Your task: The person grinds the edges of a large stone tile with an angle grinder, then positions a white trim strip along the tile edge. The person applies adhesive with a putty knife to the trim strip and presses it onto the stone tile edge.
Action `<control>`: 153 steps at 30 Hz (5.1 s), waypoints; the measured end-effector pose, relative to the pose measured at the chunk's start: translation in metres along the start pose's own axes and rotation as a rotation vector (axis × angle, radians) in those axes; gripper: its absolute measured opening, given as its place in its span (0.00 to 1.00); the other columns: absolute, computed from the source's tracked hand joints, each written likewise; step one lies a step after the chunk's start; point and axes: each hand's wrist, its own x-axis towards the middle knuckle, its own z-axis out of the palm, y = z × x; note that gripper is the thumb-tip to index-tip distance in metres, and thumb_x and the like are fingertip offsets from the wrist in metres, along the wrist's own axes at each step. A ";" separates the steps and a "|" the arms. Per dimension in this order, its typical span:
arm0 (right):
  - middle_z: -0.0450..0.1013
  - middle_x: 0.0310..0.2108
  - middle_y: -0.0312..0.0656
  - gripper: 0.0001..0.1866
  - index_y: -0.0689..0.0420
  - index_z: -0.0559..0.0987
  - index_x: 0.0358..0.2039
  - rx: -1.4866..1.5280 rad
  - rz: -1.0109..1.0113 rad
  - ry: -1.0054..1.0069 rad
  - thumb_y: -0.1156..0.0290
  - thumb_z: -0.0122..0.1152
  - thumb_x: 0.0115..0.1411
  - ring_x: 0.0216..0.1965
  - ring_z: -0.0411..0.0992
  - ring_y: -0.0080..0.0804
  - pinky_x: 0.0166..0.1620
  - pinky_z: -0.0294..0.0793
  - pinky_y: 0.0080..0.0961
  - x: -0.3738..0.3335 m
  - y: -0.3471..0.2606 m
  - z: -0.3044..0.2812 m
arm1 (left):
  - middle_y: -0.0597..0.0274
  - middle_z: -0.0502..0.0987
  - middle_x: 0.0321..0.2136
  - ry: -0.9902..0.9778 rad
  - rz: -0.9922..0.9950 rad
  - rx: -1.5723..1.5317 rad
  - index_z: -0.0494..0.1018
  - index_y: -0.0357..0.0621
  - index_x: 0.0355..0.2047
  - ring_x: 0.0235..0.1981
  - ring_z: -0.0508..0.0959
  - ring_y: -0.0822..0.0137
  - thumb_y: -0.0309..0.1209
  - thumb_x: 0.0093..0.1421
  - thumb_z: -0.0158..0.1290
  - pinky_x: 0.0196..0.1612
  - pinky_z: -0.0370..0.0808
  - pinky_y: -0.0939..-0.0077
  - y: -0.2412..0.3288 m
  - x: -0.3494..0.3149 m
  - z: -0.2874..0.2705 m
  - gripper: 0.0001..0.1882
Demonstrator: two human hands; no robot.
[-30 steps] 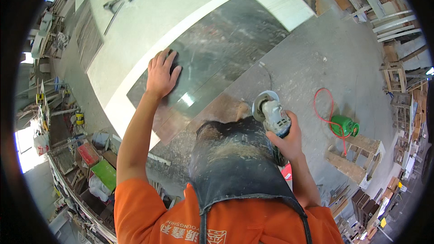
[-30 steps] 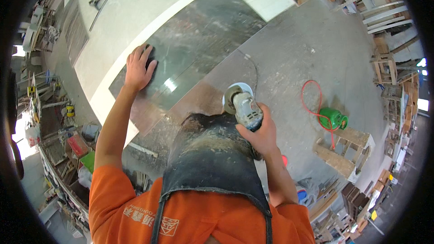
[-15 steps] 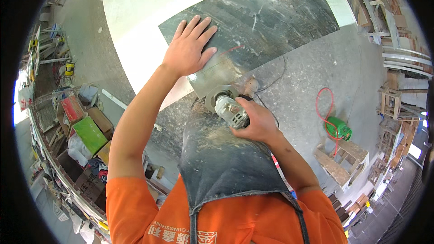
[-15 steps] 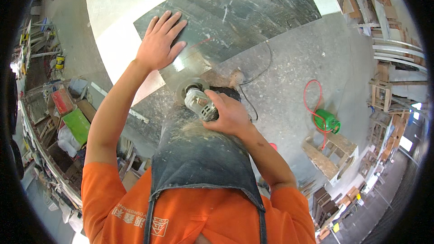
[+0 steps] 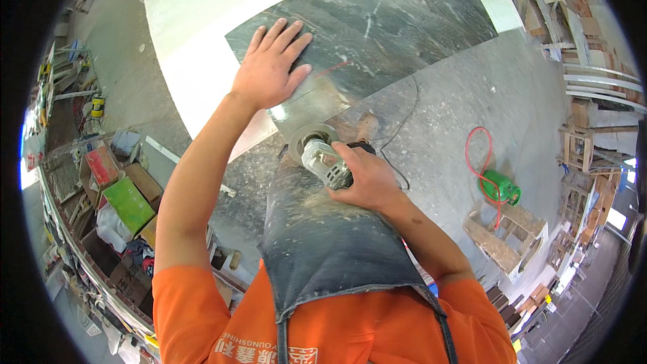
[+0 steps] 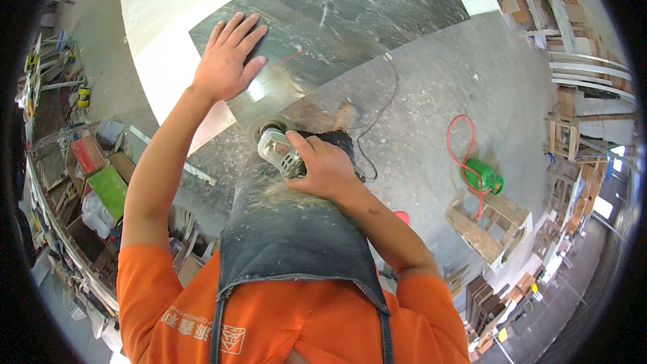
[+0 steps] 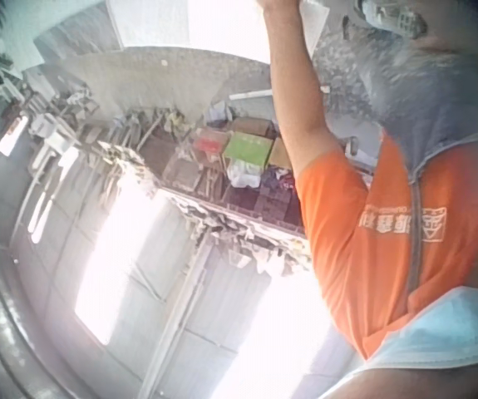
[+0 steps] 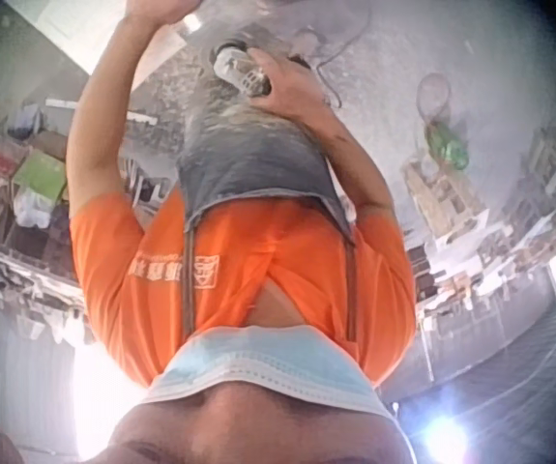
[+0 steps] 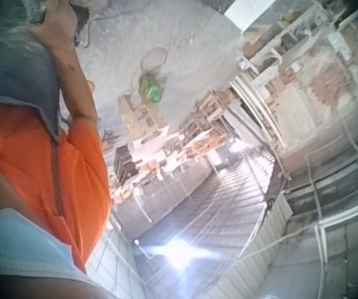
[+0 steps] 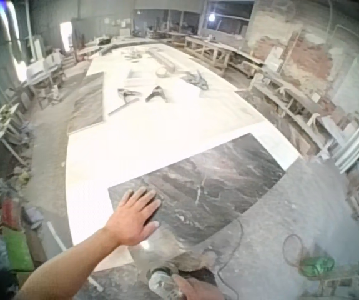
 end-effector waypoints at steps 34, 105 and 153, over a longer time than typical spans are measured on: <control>0.78 0.48 0.53 0.41 0.61 0.72 0.59 0.208 0.582 0.666 0.56 0.77 0.46 0.49 0.78 0.44 0.54 0.75 0.37 0.018 0.309 -0.273 | 0.40 0.60 0.70 -0.116 0.059 0.081 0.64 0.37 0.66 0.73 0.56 0.36 0.48 0.72 0.40 0.74 0.48 0.41 -0.003 0.003 -0.010 0.32; 0.76 0.45 0.67 0.48 0.63 0.51 0.70 -0.155 0.379 -0.532 0.64 0.67 0.55 0.48 0.76 0.67 0.50 0.75 0.47 0.298 -0.027 -0.206 | 0.63 0.66 0.69 -0.043 -0.282 -0.366 0.75 0.53 0.59 0.73 0.59 0.56 0.42 0.57 0.60 0.73 0.53 0.46 0.056 0.009 -0.005 0.29; 0.80 0.39 0.53 0.30 0.69 0.72 0.56 1.371 0.457 -0.110 0.57 0.56 0.62 0.28 0.80 0.36 0.30 0.83 0.31 0.288 0.388 -0.408 | 0.42 0.66 0.64 0.429 -1.389 -0.228 0.63 0.35 0.66 0.62 0.69 0.42 0.30 0.63 0.57 0.62 0.69 0.51 0.182 -0.083 0.042 0.32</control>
